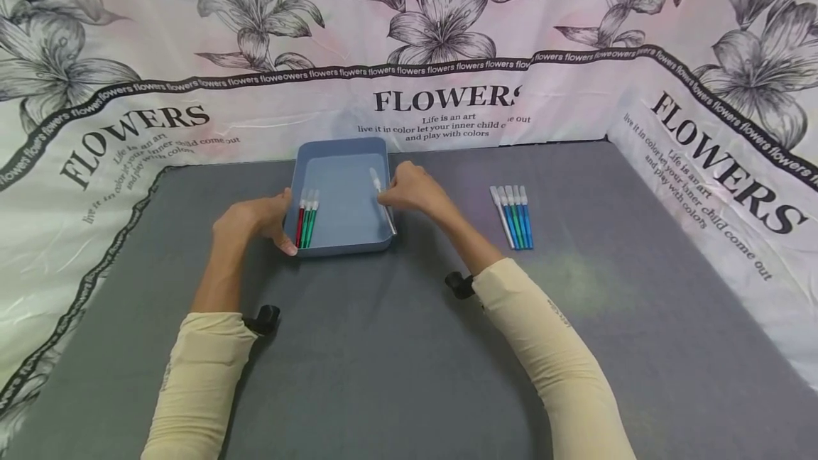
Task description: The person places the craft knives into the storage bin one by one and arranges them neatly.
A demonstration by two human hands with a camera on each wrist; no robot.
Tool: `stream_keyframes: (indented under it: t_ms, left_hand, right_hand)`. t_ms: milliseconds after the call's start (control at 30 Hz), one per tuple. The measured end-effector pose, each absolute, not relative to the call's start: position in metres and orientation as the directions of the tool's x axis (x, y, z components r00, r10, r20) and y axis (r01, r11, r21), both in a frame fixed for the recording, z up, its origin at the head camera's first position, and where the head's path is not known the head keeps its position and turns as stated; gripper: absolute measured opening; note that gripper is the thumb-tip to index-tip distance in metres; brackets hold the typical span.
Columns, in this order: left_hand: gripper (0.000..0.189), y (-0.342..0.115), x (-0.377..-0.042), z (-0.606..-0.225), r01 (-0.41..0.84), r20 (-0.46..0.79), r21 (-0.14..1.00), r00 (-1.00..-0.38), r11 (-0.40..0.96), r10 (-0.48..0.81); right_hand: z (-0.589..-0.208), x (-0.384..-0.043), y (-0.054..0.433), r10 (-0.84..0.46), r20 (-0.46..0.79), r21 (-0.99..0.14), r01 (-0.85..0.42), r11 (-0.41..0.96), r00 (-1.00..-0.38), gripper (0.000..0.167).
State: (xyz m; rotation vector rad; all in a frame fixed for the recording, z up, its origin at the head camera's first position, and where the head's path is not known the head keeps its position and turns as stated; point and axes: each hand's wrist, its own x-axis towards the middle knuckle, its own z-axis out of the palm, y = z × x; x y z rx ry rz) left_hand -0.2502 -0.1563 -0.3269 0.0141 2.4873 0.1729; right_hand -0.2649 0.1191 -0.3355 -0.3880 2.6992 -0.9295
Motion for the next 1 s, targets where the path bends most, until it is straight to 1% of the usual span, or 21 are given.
stream_keyframes:
  t_ms: [200, 333, 500, 667, 833, 1000]
  left_hand:
    - [0.138, -0.155, -0.251, -0.327, -0.011, -0.601, 0.116, -0.797, 0.993, 0.061]
    - [0.137, -0.154, -0.252, -0.327, -0.017, -0.592, 0.117, -0.804, 0.993, 0.056]
    - [0.136, -0.153, -0.252, -0.327, 0.0, -0.59, 0.111, -0.805, 0.994, 0.066]
    - [0.138, -0.155, -0.253, -0.327, -0.009, -0.599, 0.11, -0.798, 0.994, 0.059]
    - [0.139, -0.155, -0.254, -0.328, -0.023, -0.604, 0.114, -0.796, 0.993, 0.051]
    - [0.136, -0.155, -0.252, -0.327, 0.008, -0.586, 0.112, -0.807, 0.994, 0.072]
  right_hand:
    - [-0.344, -0.269, 0.088, -0.38, -0.154, -0.646, -0.198, 0.737, -0.912, 0.047]
    - [-0.351, -0.273, 0.064, -0.396, -0.162, -0.659, -0.2, 0.725, -0.904, 0.052]
    - [-0.363, -0.276, 0.038, -0.334, -0.19, -0.648, -0.137, 0.749, -0.923, 0.051]
    - [-0.374, -0.275, 0.018, -0.273, -0.201, -0.653, -0.079, 0.753, -0.941, 0.046]
    - [-0.38, -0.272, 0.006, -0.275, -0.21, -0.646, -0.078, 0.759, -0.938, 0.042]
    - [-0.379, -0.272, -0.002, -0.271, -0.224, -0.615, -0.08, 0.785, -0.936, 0.04]
